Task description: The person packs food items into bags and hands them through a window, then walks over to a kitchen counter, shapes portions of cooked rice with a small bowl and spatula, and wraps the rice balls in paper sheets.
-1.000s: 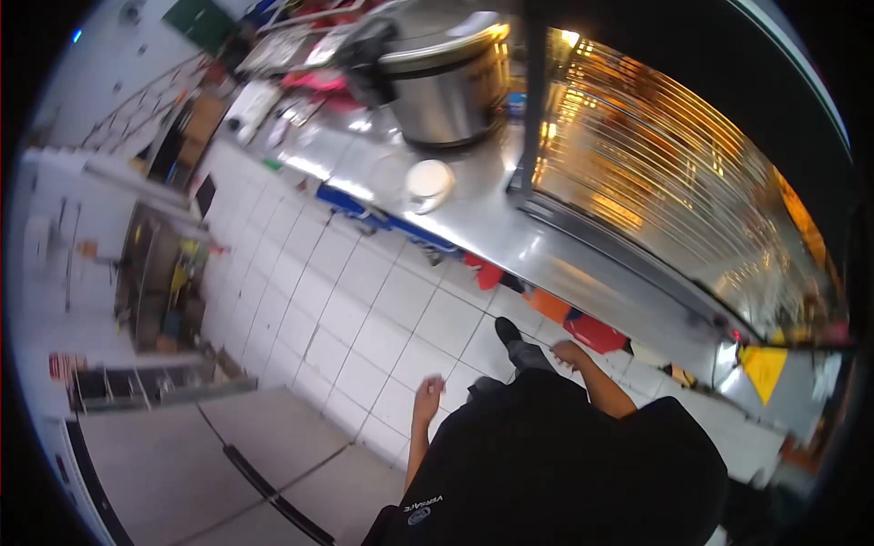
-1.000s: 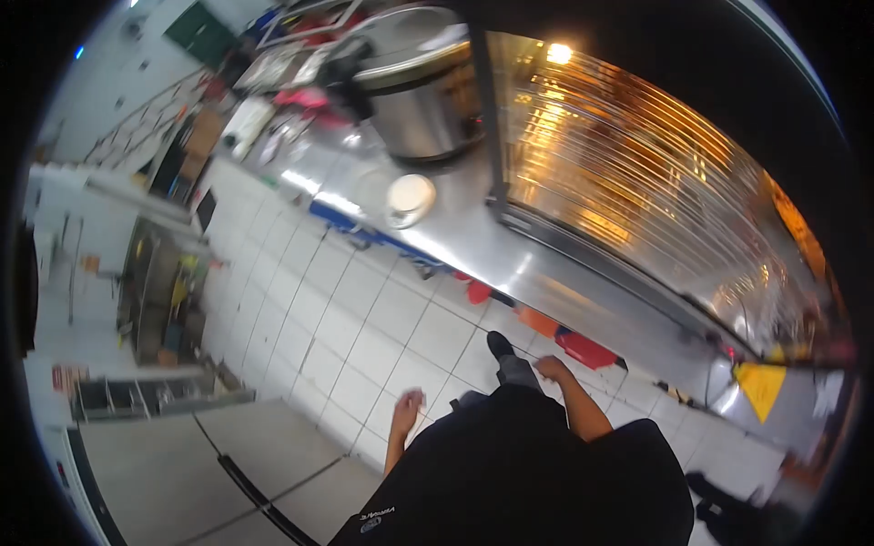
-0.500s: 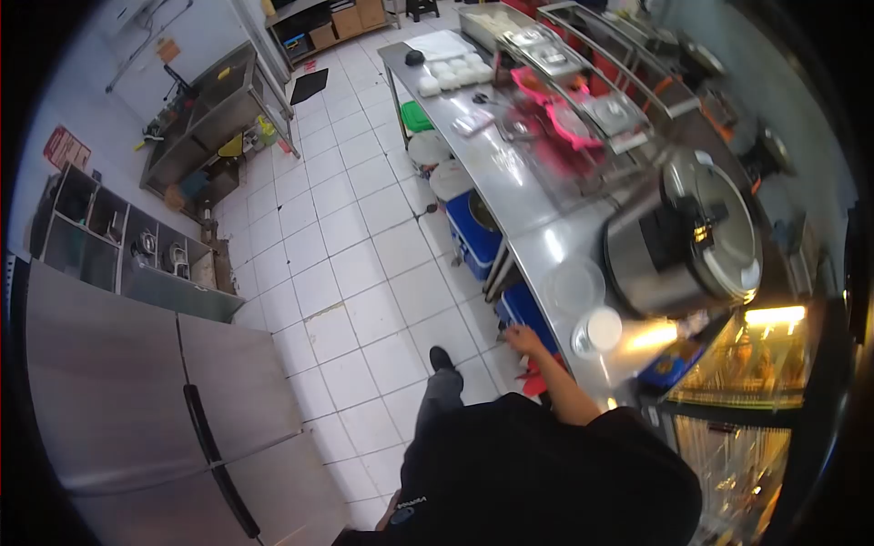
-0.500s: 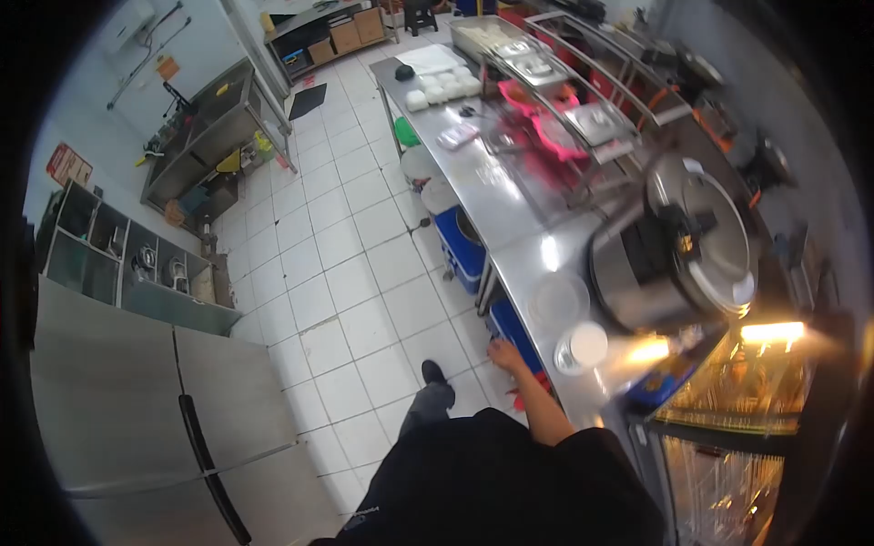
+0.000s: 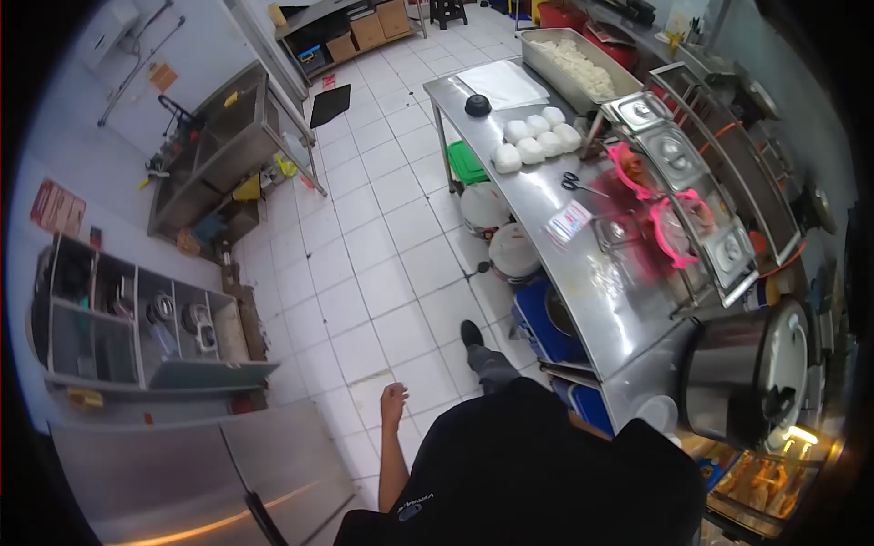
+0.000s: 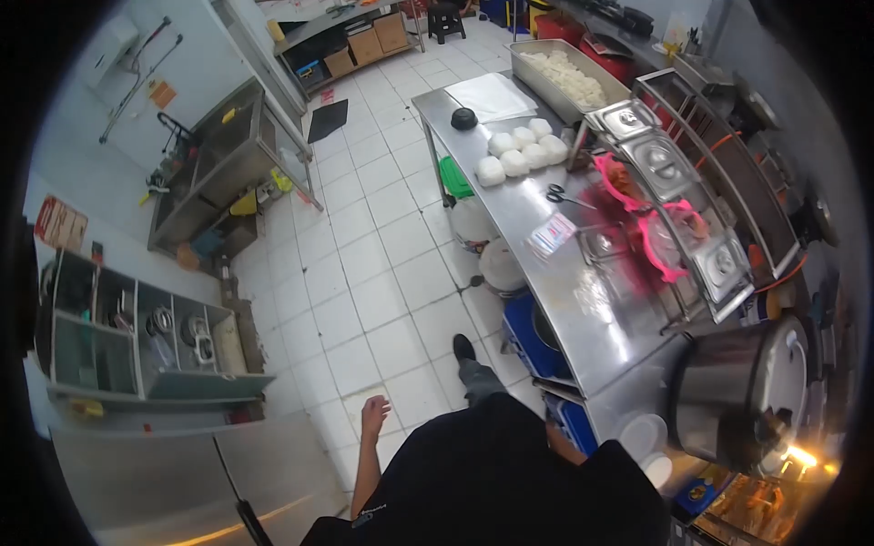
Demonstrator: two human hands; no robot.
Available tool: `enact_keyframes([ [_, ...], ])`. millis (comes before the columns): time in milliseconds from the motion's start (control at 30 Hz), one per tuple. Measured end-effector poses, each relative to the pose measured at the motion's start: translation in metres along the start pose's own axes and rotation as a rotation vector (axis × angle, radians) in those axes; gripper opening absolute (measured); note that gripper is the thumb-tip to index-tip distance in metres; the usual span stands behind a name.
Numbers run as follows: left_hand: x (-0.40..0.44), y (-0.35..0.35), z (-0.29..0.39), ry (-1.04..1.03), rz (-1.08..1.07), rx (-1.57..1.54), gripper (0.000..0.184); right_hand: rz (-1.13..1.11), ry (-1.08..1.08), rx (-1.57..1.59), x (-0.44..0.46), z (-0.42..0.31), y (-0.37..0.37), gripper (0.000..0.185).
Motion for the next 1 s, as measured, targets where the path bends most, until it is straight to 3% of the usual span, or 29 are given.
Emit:
enact_keyframes([
  [67,0.03,-0.008,0.063,0.022,-0.044,0.06,0.033,0.164,0.247,-0.223,0.084,-0.074,0.082,0.032],
  [100,0.045,-0.012,0.088,-0.025,-0.085,0.086,0.035,0.355,0.362,-0.261,0.118,-0.13,0.146,0.033],
  [133,0.057,-0.015,0.105,-0.025,-0.105,0.085,0.035,0.477,0.25,-0.217,0.139,-0.179,0.216,0.031],
  [167,0.065,-0.01,0.112,0.012,-0.088,0.052,0.036,0.698,0.251,-0.055,0.11,-0.26,0.304,0.029],
  [200,0.079,-0.009,0.119,0.043,-0.071,0.016,0.037,0.913,0.462,-0.031,0.103,-0.324,0.381,0.03],
  [233,0.102,-0.006,0.102,0.123,-0.044,-0.013,0.038,0.965,0.506,0.088,0.108,-0.373,0.448,0.03],
  [267,0.123,0.001,0.084,0.206,-0.015,-0.031,0.04,1.16,0.641,0.092,0.094,-0.424,0.512,0.029],
  [333,0.163,0.001,0.066,-0.34,-0.091,1.066,0.037,1.175,0.601,0.151,0.098,-0.494,0.627,0.03],
  [367,0.174,0.006,0.061,-0.359,-0.125,1.117,0.036,1.166,0.568,0.208,0.106,-0.513,0.676,0.036],
  [433,0.203,0.026,0.053,-0.073,-0.19,0.912,0.035,1.413,0.495,0.066,0.113,-0.541,0.758,0.044],
  [533,0.259,0.052,0.097,0.051,-0.225,0.85,0.033,1.472,0.24,-0.071,0.131,-0.537,0.825,0.058],
  [667,0.372,0.068,0.209,0.032,-0.222,0.761,0.031,1.28,-0.027,-0.085,0.173,-0.507,0.844,0.069],
  [800,0.515,0.073,0.367,0.248,-0.129,0.288,0.029,1.392,-0.128,0.038,0.173,-0.487,0.84,0.075],
  [867,0.584,0.064,0.46,0.177,-0.1,0.254,0.027,1.331,-0.252,0.166,0.177,-0.471,0.843,0.072],
  [933,0.653,0.044,0.548,0.069,-0.068,0.277,0.034,1.572,-0.34,0.064,0.154,-0.488,0.861,0.069],
  [967,0.682,0.024,0.591,-0.068,-0.046,0.242,0.032,1.54,-0.384,0.281,0.137,-0.512,0.88,0.068],
  [1000,0.707,0.007,0.637,-0.198,-0.022,0.234,0.031,1.542,-0.268,0.45,0.144,-0.523,0.901,0.063],
])
Point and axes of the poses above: each hand's wrist, its own x-axis towards the middle knuckle, its own y-axis out of the back of the hand, z = x × y, the point moved 8 cm from there along x, towards the middle knuckle, and after that the axes turned 8 degrees about y, right-handed, at the moved point
